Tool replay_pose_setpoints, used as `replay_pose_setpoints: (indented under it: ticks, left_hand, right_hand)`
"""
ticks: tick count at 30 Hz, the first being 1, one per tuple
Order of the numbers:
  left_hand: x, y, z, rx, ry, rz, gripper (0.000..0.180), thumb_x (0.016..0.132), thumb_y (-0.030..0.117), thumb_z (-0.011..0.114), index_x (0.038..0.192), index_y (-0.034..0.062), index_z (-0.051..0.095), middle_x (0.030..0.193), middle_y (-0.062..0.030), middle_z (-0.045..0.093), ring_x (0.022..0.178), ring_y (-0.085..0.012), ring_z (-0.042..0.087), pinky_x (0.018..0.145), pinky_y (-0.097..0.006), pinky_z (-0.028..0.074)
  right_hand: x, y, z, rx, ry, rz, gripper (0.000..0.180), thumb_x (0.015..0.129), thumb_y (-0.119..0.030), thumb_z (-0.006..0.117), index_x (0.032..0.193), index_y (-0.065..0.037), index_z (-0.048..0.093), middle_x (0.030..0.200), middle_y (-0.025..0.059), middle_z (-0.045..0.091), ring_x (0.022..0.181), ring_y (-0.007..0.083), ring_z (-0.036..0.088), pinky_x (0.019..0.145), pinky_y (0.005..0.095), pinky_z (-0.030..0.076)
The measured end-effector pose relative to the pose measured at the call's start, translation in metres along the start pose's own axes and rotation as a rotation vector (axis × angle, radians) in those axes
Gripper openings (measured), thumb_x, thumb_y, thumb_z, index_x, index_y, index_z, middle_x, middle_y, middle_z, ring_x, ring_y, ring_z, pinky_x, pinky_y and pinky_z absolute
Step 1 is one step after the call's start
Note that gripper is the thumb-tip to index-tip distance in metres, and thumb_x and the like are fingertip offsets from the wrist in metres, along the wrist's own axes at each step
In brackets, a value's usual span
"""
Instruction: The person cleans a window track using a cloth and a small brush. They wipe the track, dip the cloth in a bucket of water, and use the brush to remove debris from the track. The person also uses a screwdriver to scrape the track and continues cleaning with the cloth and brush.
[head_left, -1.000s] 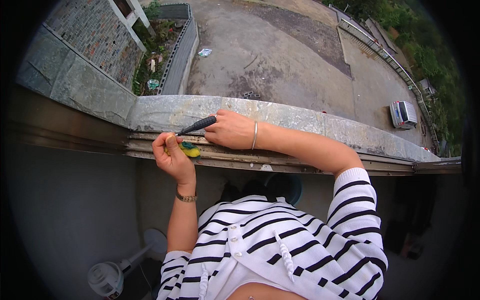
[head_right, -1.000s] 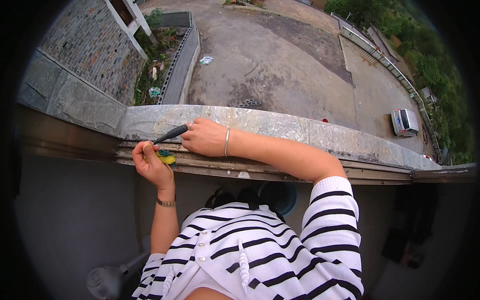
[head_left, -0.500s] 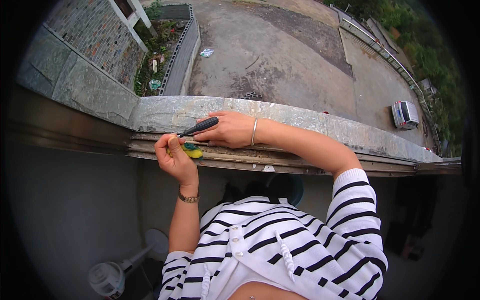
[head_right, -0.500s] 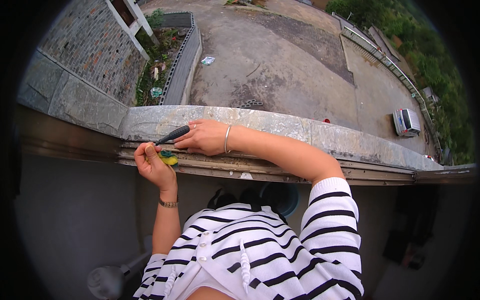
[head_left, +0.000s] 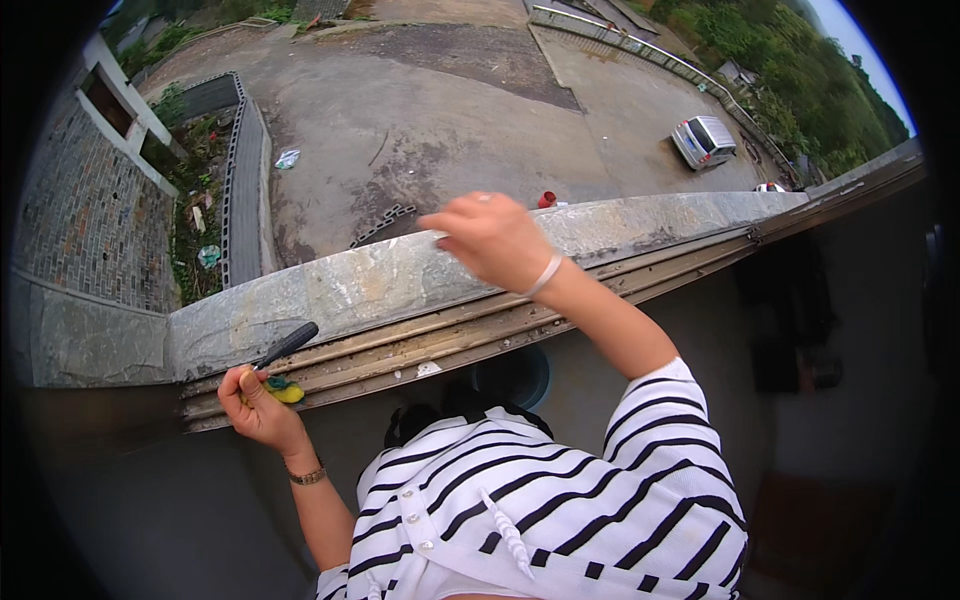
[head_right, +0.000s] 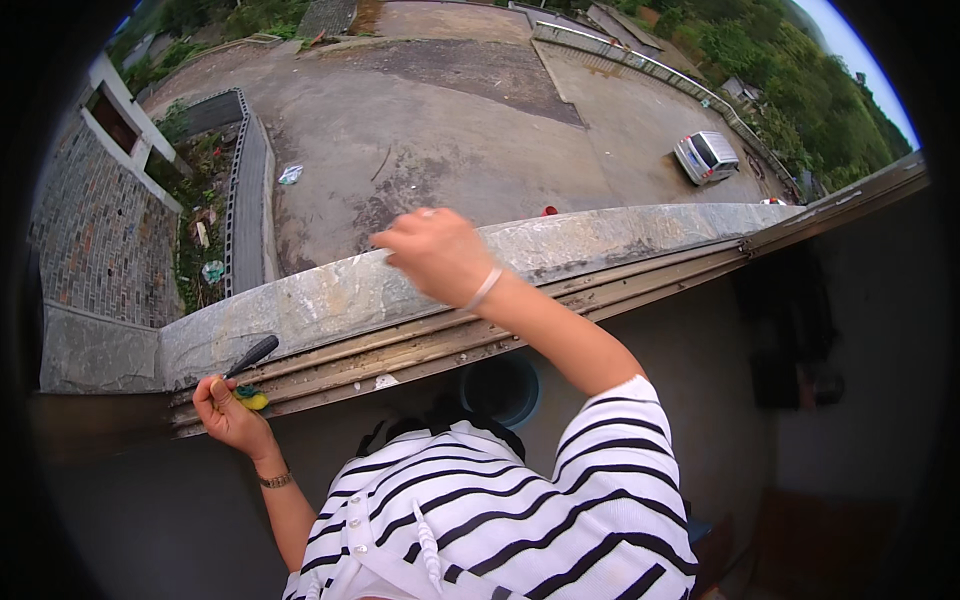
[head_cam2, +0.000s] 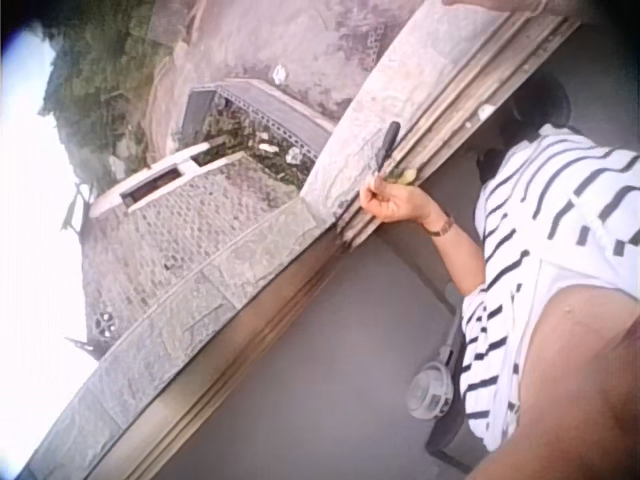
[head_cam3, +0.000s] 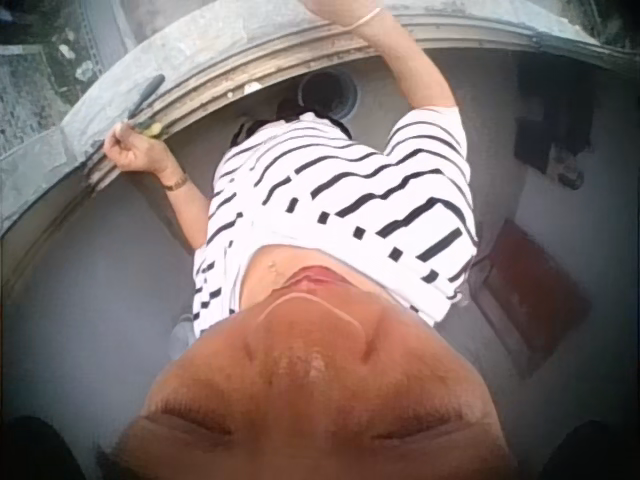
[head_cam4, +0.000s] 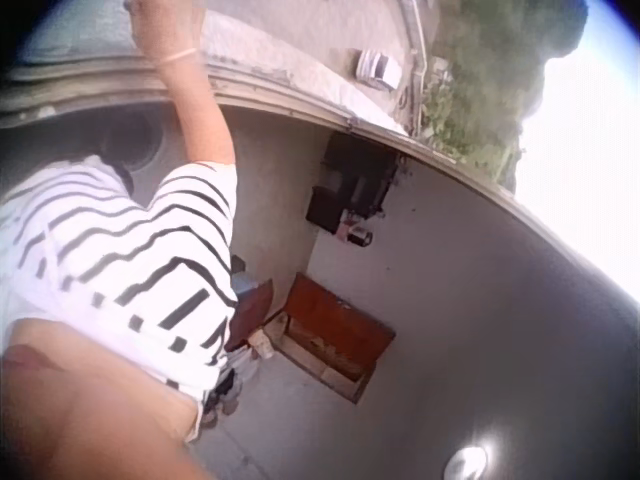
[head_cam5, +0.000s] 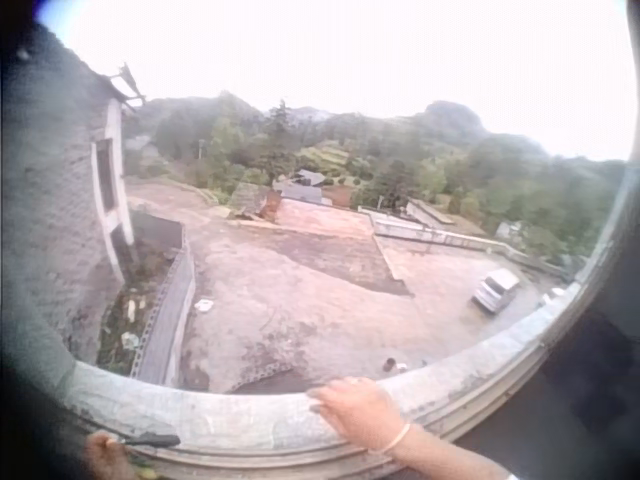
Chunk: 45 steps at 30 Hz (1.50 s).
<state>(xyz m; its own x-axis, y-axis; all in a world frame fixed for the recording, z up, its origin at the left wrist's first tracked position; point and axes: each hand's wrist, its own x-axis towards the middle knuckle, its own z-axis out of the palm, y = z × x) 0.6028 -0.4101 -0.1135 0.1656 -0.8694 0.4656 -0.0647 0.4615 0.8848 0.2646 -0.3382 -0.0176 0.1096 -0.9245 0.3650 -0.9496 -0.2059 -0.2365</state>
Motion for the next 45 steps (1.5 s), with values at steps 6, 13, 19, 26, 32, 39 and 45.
replay_pose_setpoints:
  ticks: [6,13,19,26,32,39,45]
  left_hand:
    - [-0.001,0.002,-0.002,-0.029,-0.04,-0.001,0.01,0.1,0.012,0.055,0.1,0.003,0.056,0.094,-0.0024,0.057,0.077,-0.0081,0.051,0.073,-0.023,0.045]
    - [0.004,0.005,-0.001,-0.046,-0.091,-0.002,0.009,0.1,0.012,0.055,0.097,0.0036,0.056,0.091,-0.0015,0.055,0.076,-0.008,0.05,0.072,-0.022,0.043]
    - [0.005,0.002,-0.003,-0.026,-0.096,-0.016,0.012,0.1,0.015,0.055,0.097,0.0033,0.055,0.09,-0.0033,0.055,0.076,-0.0088,0.05,0.072,-0.023,0.044]
    - [0.004,0.003,-0.003,-0.014,-0.114,-0.005,0.014,0.1,0.017,0.055,0.098,0.0029,0.055,0.092,-0.0039,0.056,0.075,-0.0088,0.051,0.071,-0.023,0.045]
    - [0.003,0.004,-0.006,0.004,-0.105,-0.007,0.015,0.101,0.018,0.055,0.098,0.0026,0.055,0.093,-0.0041,0.056,0.075,-0.0088,0.051,0.071,-0.023,0.045]
    - [0.003,0.004,-0.005,-0.006,-0.11,-0.001,0.016,0.101,0.018,0.054,0.098,0.0024,0.054,0.093,-0.005,0.056,0.074,-0.009,0.052,0.07,-0.023,0.045]
    - [0.0,0.004,-0.003,0.052,-0.182,0.078,0.014,0.1,0.015,0.056,0.097,0.0008,0.055,0.093,-0.0062,0.057,0.074,-0.0102,0.053,0.069,-0.023,0.046]
  right_hand:
    - [-0.15,0.038,-0.068,-0.471,-0.057,0.583,0.013,0.082,-0.023,0.069,0.08,-0.01,0.067,0.078,0.0065,0.063,0.081,0.028,0.061,0.073,0.04,0.048]
    - [-0.187,0.035,-0.045,-0.531,-0.035,0.692,0.008,0.079,-0.01,0.061,0.08,-0.009,0.069,0.083,0.0085,0.064,0.086,0.0294,0.061,0.077,0.0427,0.049]
    - [-0.171,0.026,-0.059,-0.167,0.0,0.621,0.014,0.076,-0.004,0.057,0.078,-0.01,0.069,0.084,0.0082,0.063,0.088,0.0302,0.06,0.078,0.0429,0.05]
    - [-0.176,0.042,-0.046,-0.614,-0.263,0.573,0.011,0.078,-0.008,0.056,0.082,-0.008,0.066,0.085,0.0095,0.063,0.091,0.0297,0.059,0.08,0.0412,0.048]
    - [-0.173,0.047,-0.067,-0.48,-0.106,0.627,0.011,0.076,-0.005,0.057,0.075,-0.01,0.067,0.081,0.0083,0.062,0.086,0.0295,0.059,0.08,0.0392,0.047]
    - [-0.198,0.031,-0.07,-0.643,-0.178,0.622,0.012,0.072,-0.007,0.059,0.067,-0.009,0.07,0.077,0.0078,0.061,0.089,0.0278,0.059,0.086,0.0399,0.045]
    - [-0.185,-0.006,-0.053,-0.51,-0.077,0.609,0.01,0.072,-0.007,0.059,0.07,-0.007,0.069,0.08,0.009,0.06,0.09,0.0284,0.057,0.091,0.04,0.043]
